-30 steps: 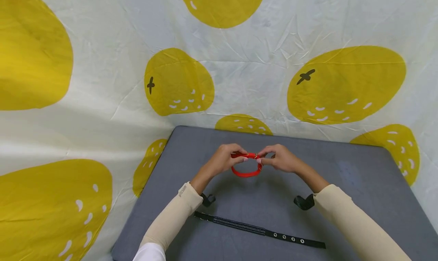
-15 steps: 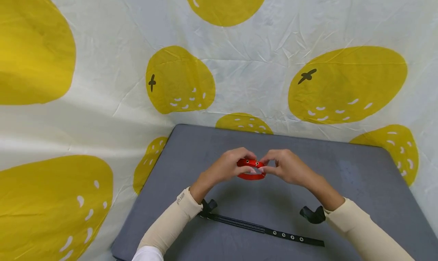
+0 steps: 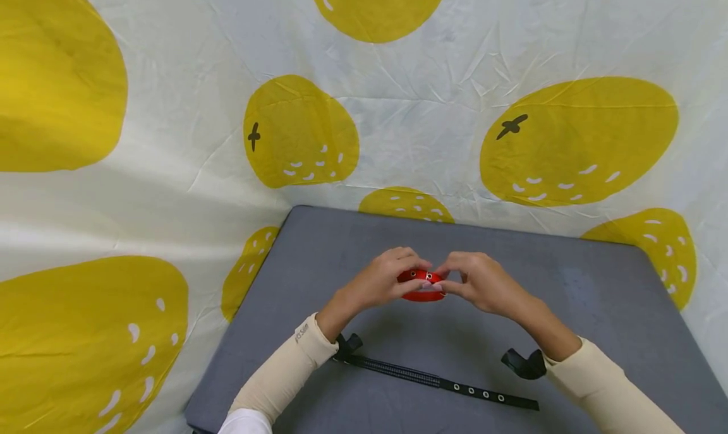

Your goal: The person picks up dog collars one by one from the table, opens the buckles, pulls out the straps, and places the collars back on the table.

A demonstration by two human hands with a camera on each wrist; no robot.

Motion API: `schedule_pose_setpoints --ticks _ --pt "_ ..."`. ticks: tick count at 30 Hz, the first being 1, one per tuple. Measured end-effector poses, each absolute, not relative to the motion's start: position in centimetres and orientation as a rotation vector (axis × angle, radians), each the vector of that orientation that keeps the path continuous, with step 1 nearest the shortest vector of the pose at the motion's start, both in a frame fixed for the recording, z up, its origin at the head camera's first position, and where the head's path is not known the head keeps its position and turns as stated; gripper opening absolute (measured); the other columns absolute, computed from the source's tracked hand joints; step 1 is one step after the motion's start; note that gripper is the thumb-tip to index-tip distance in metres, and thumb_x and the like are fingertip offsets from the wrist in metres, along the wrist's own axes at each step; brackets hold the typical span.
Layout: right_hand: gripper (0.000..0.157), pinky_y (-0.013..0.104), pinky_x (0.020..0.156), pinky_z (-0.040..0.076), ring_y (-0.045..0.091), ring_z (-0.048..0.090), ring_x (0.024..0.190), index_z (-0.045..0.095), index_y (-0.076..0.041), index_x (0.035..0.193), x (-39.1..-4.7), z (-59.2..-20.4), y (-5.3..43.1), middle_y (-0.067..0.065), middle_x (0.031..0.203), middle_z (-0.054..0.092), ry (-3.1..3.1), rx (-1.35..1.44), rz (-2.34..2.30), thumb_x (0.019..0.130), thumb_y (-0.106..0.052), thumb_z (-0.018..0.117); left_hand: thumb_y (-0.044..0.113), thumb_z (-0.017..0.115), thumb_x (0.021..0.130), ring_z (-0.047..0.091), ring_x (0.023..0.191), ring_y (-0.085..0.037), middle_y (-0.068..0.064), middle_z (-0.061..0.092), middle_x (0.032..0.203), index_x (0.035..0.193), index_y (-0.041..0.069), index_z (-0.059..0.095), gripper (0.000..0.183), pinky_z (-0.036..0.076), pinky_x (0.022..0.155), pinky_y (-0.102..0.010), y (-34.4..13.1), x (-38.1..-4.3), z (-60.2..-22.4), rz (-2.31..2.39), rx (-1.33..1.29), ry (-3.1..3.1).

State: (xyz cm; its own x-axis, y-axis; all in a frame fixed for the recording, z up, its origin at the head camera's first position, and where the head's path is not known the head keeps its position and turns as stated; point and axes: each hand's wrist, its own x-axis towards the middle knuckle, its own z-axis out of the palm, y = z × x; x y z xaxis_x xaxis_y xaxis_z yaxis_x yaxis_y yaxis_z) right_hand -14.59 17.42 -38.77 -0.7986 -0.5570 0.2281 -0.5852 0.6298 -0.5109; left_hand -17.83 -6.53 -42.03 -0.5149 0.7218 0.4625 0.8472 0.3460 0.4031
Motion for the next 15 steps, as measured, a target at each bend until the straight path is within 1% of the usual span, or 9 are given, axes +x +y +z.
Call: schedule_pose_setpoints --ticks 3,7,12,15 --pt "0.016 0.022 0.06 0.048 0.001 0.053 0.071 0.076 -0.018 0.098 -14.33 -38.73 17.47 -0.011 0.091 0.067 -2.8 0.968 0.896 0.083 -0.017 0.082 0.024 0.075 0.092 0.057 0.098 -0.012 0.001 0.066 0.106 0.116 0.013 0.072 0.026 0.049 0.085 -0.019 -6.53 -17.66 -41.97 -0.869 -1.421 -2.383" --pt "0.018 0.022 0.06 0.047 0.002 0.048 0.068 0.073 -0.021 0.099 -14.05 -38.81 17.61 -0.013 0.091 0.066 -2.803 0.96 0.912 0.083 -0.017 0.082 0.025 0.074 0.092 0.055 0.097 -0.012 0.002 0.065 0.104 0.111 0.013 0.071 0.023 0.047 0.086 -0.022 -6.52 -17.49 -41.8 -0.808 -1.42 -2.375" --pt "0.02 0.021 0.059 0.046 0.002 0.048 0.068 0.072 -0.022 0.098 -13.84 -39.0 17.92 -0.013 0.091 0.066 -2.749 0.991 0.963 0.083 -0.013 0.082 0.024 0.072 0.092 0.054 0.093 -0.012 0.001 0.064 0.103 0.109 0.012 0.069 0.021 0.046 0.085 -0.026 -6.66 -17.41 -41.66 -0.756 -1.431 -2.387" --pt "0.022 0.021 0.056 0.045 0.002 0.048 0.065 0.07 -0.021 0.1 -13.68 -39.26 18.17 -0.012 0.092 0.066 -2.712 1.016 1.032 0.084 -0.011 0.081 0.025 0.07 0.093 0.054 0.091 -0.011 0.001 0.063 0.102 0.109 0.012 0.067 0.021 0.044 0.082 -0.026 -6.72 -17.39 -41.72 -0.749 -1.441 -2.394"
